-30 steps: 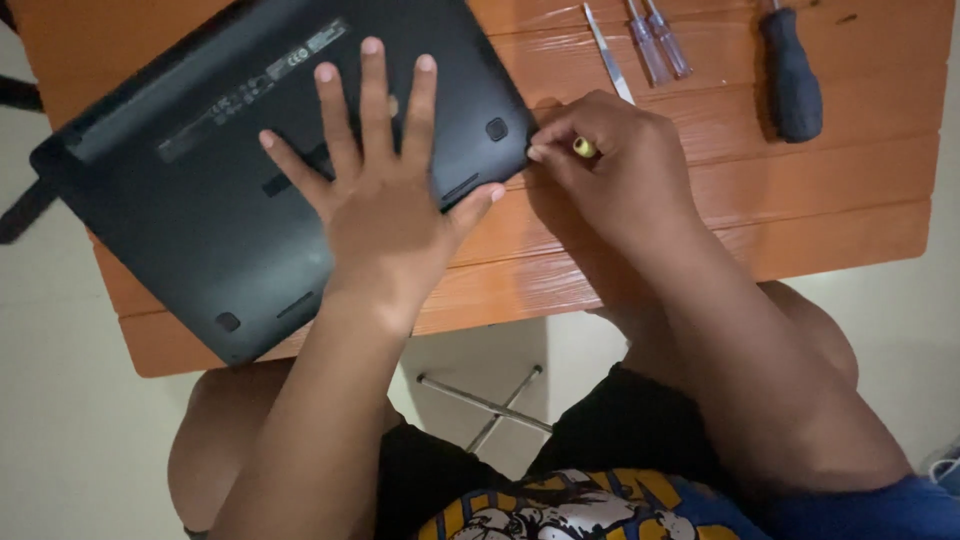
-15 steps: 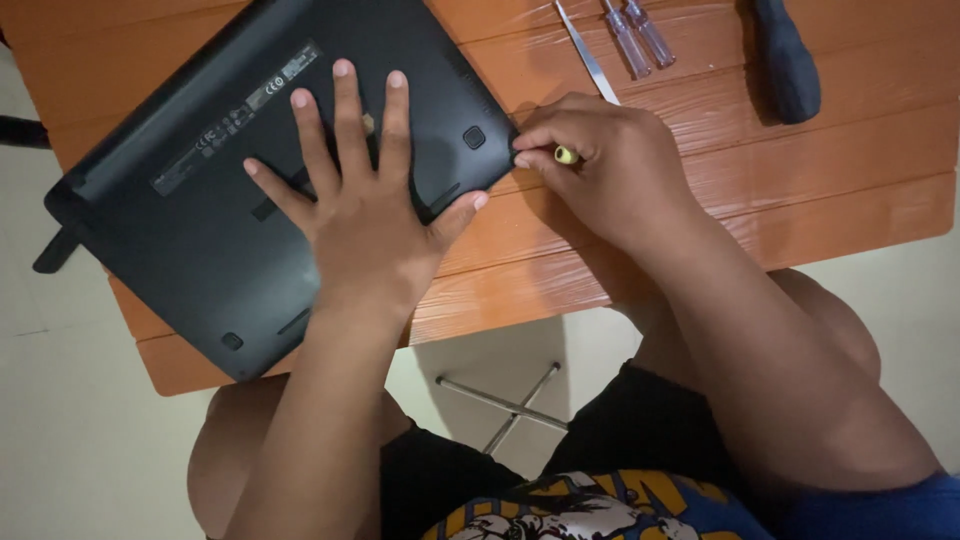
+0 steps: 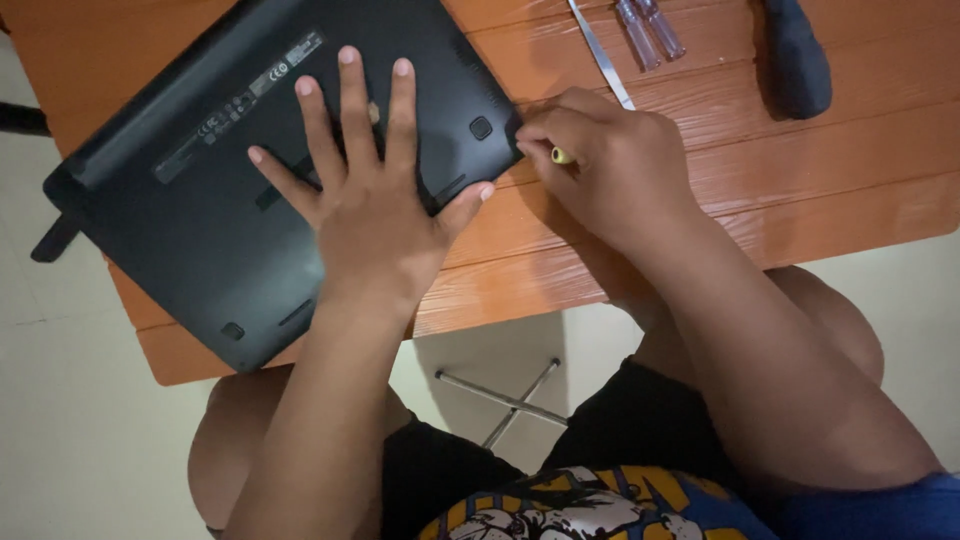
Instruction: The person is reassembling a laptop by flipping it over and screwing the bottom cover back onto the main body using a small screwdriver.
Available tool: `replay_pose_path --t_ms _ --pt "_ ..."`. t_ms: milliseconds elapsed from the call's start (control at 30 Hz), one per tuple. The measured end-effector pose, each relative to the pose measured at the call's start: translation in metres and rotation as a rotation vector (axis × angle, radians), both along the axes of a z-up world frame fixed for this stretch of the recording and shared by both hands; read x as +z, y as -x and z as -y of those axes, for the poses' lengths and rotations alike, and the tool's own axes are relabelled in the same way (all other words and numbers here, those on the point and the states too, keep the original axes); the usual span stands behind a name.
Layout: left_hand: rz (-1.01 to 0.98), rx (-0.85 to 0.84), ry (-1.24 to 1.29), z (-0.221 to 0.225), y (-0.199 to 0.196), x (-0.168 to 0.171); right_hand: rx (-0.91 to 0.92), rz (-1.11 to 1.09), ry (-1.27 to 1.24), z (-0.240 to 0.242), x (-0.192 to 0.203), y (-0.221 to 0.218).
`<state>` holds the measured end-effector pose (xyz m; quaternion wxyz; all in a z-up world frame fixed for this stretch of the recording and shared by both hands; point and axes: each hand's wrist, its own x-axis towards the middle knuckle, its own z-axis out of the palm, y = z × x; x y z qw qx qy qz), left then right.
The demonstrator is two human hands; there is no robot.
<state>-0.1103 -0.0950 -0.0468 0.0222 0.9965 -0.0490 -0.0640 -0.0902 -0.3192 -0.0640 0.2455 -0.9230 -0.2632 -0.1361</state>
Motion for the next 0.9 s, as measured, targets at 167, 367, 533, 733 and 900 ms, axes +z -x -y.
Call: replay_pose_path --t_ms 167,367,533,733,900 --pt "-0.004 0.006 -0.025 0.001 -0.001 0.001 -0.013 0.072 0.119 -0.001 0.002 0.004" --pt "0.057 -0.012 -0.094 0.000 0.002 -0.002 -0.046 0.170 0.187 -0.003 -0.006 0.013" --pt "0.027 -0.015 -0.040 0.000 0.001 0.002 -0.021 -0.071 0.040 0.005 -0.004 0.010" --pt "0.028 -0.029 0.008 0.000 0.000 0.001 0.082 -0.393 -0.211 0.004 0.026 -0.004" --pt "0.087 -0.033 -0.035 0.000 0.000 -0.005 0.069 -0.487 -0.245 0.006 0.029 -0.007"
